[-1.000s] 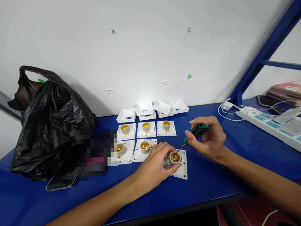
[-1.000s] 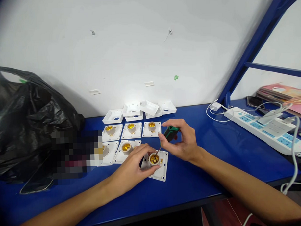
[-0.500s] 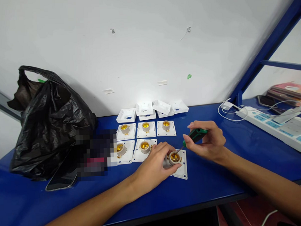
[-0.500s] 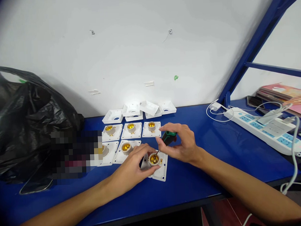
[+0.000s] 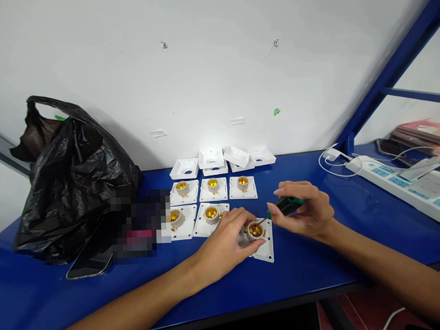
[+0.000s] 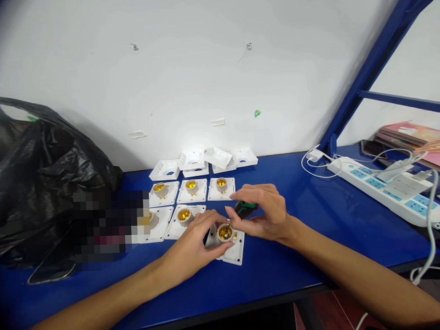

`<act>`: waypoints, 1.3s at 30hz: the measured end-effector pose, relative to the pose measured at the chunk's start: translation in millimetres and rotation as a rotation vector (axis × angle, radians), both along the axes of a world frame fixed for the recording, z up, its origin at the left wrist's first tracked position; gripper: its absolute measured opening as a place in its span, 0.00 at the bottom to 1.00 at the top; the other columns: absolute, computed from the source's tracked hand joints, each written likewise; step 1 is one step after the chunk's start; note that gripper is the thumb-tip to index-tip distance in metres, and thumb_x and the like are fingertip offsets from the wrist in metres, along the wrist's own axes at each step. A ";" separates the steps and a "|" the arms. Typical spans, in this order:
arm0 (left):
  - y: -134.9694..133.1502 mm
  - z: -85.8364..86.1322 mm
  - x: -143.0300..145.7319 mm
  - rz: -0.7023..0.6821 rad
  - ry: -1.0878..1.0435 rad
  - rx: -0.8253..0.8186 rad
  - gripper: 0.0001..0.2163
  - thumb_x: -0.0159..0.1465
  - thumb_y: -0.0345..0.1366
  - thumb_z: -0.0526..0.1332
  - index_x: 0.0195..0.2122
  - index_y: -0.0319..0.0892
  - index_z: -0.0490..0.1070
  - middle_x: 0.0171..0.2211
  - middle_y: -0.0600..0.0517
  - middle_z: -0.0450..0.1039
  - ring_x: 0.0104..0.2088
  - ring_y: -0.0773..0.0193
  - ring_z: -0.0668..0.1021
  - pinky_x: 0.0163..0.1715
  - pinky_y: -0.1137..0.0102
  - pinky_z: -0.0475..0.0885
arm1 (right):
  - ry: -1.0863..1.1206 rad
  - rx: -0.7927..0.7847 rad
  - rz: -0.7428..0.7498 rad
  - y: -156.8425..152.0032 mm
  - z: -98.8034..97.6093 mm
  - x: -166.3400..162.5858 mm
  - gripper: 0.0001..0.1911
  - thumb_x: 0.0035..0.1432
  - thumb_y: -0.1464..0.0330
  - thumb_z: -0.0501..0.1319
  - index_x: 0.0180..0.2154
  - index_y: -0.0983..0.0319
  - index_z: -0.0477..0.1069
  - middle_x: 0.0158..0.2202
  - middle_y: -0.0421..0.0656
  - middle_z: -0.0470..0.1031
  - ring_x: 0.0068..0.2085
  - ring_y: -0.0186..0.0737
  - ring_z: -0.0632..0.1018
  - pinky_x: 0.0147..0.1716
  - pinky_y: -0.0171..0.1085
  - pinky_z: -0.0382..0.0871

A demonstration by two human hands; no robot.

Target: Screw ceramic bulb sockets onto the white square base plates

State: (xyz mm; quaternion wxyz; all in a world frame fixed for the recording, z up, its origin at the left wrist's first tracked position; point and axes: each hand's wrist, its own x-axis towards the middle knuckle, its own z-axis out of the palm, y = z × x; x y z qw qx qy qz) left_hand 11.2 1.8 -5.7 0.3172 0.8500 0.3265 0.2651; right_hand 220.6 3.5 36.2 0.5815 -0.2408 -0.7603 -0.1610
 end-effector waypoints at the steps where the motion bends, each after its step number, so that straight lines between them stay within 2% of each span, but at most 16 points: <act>1: 0.0 0.0 0.1 0.000 0.001 -0.001 0.13 0.64 0.32 0.74 0.44 0.44 0.70 0.42 0.54 0.75 0.44 0.56 0.76 0.52 0.58 0.66 | -0.005 0.005 0.004 -0.1 0.4 -0.2 0.15 0.59 0.72 0.68 0.48 0.57 0.70 0.22 0.32 0.73 0.19 0.34 0.74 0.16 0.34 0.72; 15: 0.4 0.1 -0.4 0.001 0.013 -0.006 0.13 0.64 0.32 0.73 0.44 0.44 0.71 0.42 0.53 0.75 0.44 0.56 0.76 0.52 0.57 0.66 | -0.097 0.037 0.013 -4.3 6.7 1.6 0.12 0.60 0.72 0.67 0.44 0.58 0.69 0.21 0.31 0.73 0.18 0.33 0.72 0.16 0.34 0.69; 25: -1.1 2.2 -0.1 0.005 0.023 -0.009 0.12 0.65 0.33 0.73 0.44 0.45 0.71 0.42 0.53 0.75 0.44 0.55 0.77 0.53 0.57 0.67 | -0.098 0.029 0.034 -4.8 5.9 2.0 0.17 0.58 0.73 0.68 0.48 0.58 0.69 0.22 0.33 0.74 0.20 0.36 0.75 0.17 0.36 0.70; 39: -0.7 1.2 -0.1 0.006 0.027 0.001 0.12 0.64 0.33 0.73 0.45 0.45 0.71 0.41 0.53 0.75 0.44 0.56 0.77 0.52 0.57 0.67 | -0.132 0.007 0.039 -4.4 7.7 0.7 0.12 0.61 0.72 0.67 0.45 0.57 0.69 0.21 0.32 0.74 0.18 0.33 0.74 0.15 0.34 0.67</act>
